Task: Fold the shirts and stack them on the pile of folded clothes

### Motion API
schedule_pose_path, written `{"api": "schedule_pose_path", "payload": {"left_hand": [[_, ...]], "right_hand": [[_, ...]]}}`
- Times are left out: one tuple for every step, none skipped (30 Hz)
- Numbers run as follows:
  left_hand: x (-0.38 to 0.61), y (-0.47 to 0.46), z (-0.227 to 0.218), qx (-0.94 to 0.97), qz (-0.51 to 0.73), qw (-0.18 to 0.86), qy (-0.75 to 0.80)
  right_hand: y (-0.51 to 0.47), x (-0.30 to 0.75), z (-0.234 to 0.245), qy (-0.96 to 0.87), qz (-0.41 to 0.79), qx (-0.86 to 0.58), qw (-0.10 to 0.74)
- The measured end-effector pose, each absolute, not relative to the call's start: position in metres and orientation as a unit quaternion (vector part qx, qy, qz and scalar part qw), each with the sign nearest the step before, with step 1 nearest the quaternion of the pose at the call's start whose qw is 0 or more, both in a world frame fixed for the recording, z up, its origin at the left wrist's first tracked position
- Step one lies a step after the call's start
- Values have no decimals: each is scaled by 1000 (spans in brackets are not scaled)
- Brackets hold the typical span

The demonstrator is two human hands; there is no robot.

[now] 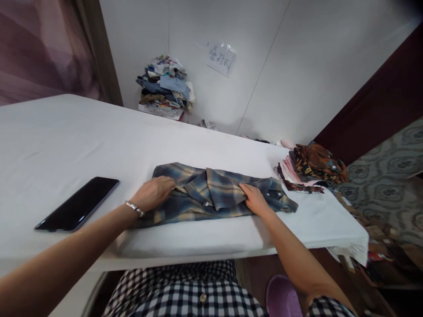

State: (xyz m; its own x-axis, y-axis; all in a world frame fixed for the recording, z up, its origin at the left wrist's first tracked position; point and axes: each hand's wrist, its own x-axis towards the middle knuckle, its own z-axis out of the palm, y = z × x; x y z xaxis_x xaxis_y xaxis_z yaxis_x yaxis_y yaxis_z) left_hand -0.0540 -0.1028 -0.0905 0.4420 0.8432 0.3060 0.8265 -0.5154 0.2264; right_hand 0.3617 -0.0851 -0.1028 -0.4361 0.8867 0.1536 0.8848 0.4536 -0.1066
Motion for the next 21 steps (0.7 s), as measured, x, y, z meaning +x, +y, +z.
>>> {"api": "schedule_pose_path", "payload": {"left_hand": [[-54, -105, -91, 854, 183, 18, 486], [-54, -107, -91, 860, 170, 14, 481], [-54, -109, -91, 865, 158, 11, 477], [-53, -111, -90, 868, 147, 8, 474], [-52, -114, -90, 870, 139, 5, 472], [-50, -116, -89, 871, 136, 3, 473], [-47, -119, -87, 870, 137, 1, 474], [-44, -121, -85, 869, 139, 1, 474], [-40, -123, -82, 871, 139, 3, 471], [-37, -125, -78, 872, 139, 11, 470], [-35, -126, -74, 870, 139, 22, 473], [-34, -125, -71, 862, 143, 33, 485], [-34, -123, -68, 846, 152, 41, 509], [-36, -120, -65, 823, 163, 40, 543], [-40, -114, -63, 794, 175, 32, 582], [-44, -107, -62, 764, 183, 22, 618], [-49, -99, -62, 736, 186, 20, 650], [-53, -89, -64, 708, 185, 30, 681], [-56, -80, -65, 683, 181, 50, 706], [-58, -70, -68, 663, 176, 75, 724], [-59, -61, -70, 647, 169, 101, 737]], "right_hand": [[-87, 359, -101, -851, -4, -515, 98], [-89, 355, -99, -857, -12, -505, 101], [-92, 349, -96, -863, -16, -494, 103], [-95, 341, -94, -870, -17, -482, 106], [-99, 332, -92, -877, -14, -468, 109], [-102, 323, -91, -885, -10, -452, 112], [-104, 313, -91, -892, -5, -437, 116], [-106, 303, -92, -899, 1, -422, 119], [-107, 295, -93, -903, 7, -411, 122], [-107, 288, -95, -906, 15, -403, 126], [-107, 282, -97, -908, 26, -399, 129], [-106, 278, -100, -907, 40, -399, 133], [-106, 275, -102, -904, 58, -401, 139], [-105, 274, -105, -898, 81, -405, 150], [-104, 273, -107, -890, 109, -410, 166], [-103, 274, -109, -877, 140, -418, 189], [-103, 274, -111, -859, 175, -429, 218], [-102, 276, -112, -834, 211, -443, 252], [-101, 278, -111, -803, 247, -458, 289], [-100, 280, -110, -766, 284, -473, 330], [-98, 284, -108, -729, 315, -485, 367]]}}
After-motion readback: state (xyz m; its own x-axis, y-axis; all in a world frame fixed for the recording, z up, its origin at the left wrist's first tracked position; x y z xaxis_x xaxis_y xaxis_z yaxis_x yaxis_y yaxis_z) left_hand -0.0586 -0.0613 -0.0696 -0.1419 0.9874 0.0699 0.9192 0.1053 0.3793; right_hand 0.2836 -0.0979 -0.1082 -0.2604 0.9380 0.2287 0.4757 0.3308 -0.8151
